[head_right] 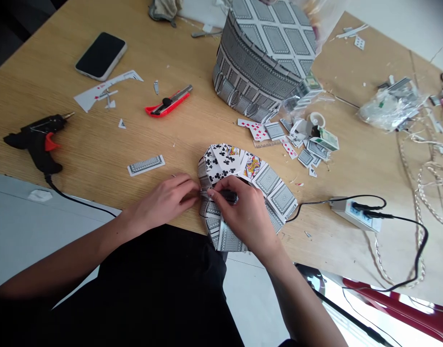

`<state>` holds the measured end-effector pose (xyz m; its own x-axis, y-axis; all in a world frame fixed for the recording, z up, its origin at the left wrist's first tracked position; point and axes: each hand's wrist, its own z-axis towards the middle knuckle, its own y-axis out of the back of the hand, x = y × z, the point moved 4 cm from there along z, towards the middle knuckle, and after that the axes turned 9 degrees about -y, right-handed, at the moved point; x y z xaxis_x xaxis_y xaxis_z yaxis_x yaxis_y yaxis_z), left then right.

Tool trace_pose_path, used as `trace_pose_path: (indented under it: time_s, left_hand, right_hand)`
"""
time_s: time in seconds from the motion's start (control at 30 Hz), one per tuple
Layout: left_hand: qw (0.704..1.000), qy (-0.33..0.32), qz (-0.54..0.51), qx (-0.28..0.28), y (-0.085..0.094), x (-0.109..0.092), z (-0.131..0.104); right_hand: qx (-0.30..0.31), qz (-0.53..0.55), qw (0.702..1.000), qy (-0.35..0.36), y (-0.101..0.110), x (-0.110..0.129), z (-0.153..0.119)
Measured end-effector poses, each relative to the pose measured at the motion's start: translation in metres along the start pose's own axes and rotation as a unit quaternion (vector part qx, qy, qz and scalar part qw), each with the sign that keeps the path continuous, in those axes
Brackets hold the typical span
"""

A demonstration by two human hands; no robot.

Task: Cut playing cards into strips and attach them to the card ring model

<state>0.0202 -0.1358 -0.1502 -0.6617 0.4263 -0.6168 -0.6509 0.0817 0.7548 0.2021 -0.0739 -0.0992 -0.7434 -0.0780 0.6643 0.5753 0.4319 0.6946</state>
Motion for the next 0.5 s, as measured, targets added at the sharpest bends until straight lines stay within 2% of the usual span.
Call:
trace_pose_path:
  time_s: [0.33, 0.5]
  left_hand:
    - [0.998, -0.011, -0.063, -0.01, -0.0027, 0.005, 0.0107]
    - [0.999, -0.015, -0.046, -0.024, 0.0007, -0.0006, 0.0108]
  right_hand:
    - [0.005, 0.009, 1.0, 0.0, 0.0013, -0.0017, -0.0007]
    - [0.007, 0.004, 1.0, -0.002, 0.0009, -0.0009, -0.0002]
